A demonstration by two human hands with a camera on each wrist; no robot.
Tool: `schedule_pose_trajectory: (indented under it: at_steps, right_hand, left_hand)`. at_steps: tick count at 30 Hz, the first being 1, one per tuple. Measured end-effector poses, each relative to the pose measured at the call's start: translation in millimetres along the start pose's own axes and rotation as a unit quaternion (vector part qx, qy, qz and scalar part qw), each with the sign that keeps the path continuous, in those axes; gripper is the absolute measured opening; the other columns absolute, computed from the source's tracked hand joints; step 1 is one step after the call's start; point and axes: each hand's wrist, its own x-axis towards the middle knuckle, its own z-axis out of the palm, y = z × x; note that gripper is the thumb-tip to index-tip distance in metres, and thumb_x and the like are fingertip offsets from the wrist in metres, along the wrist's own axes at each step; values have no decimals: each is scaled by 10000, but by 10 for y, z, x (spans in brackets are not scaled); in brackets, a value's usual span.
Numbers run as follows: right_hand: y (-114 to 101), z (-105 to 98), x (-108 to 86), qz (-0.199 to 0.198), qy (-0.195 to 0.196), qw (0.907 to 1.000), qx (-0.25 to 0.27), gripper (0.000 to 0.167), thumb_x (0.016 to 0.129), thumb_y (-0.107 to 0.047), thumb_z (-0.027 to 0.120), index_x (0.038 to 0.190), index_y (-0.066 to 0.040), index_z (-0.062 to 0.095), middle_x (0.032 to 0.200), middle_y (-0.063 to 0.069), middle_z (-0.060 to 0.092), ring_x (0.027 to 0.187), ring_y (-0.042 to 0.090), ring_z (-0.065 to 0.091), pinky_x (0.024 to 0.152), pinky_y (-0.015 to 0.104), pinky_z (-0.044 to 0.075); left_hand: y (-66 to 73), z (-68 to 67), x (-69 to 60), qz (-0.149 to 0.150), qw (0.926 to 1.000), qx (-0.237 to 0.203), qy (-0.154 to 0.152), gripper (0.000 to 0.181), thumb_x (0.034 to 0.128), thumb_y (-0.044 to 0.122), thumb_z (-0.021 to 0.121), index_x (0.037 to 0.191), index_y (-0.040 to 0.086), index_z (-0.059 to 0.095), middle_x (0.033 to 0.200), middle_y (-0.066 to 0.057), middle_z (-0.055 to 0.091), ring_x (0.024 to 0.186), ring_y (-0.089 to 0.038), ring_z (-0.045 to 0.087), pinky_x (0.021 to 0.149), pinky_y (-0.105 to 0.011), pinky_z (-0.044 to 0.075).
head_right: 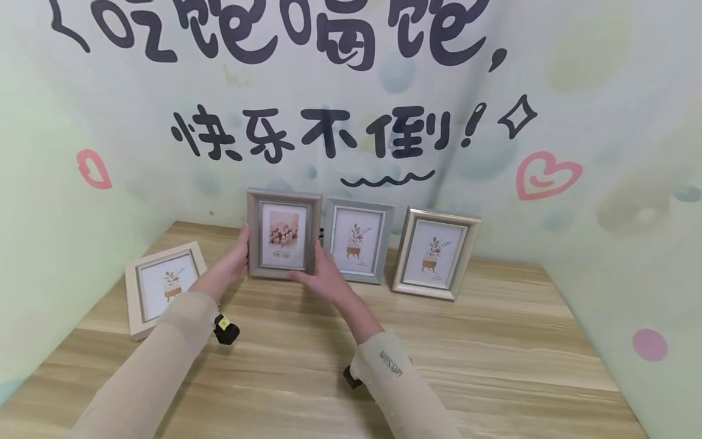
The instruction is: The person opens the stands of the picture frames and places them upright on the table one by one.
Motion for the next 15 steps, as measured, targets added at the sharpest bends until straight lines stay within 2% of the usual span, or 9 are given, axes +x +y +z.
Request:
schedule_pose_trajectory:
  at_steps: [5, 11, 15]
  right_hand:
    - [-23, 21, -40, 77, -38, 9993, -365, 1017, 909, -467, 646, 1600, -45, 31, 1673, 192, 94, 1557, 342, 94, 1271, 507, 186]
    - [-36, 16, -59, 52, -194, 9992, -340, 1025, 910, -462, 640, 1596, -34, 12, 1678, 186, 63, 1562, 335, 64, 1274, 510, 173]
    - [-39, 27, -81, 48, -296, 9992, -271, 1044, 903, -451, 651, 1595, -34, -9, 1676, 204, 34, 1562, 347, 29, 1277, 518, 145]
  left_hand:
    - [-33, -5, -29, 224, 9994, -197, -156, 850, 979, 667, 1, 1601, 86, -23, 1679, -176, -23, 1560, -364, 5, 1291, -465, 20]
    - [-81, -5, -41, 254, 9993, -252, -74, 862, 981, 669, 12, 1600, 69, 2, 1677, -191, 16, 1558, -366, 44, 1292, -460, 58]
    - [-113, -15, -70, 371, 9984, -405, -132, 838, 993, 651, 24, 1605, 80, 64, 1668, -201, 112, 1548, -367, 137, 1289, -462, 125]
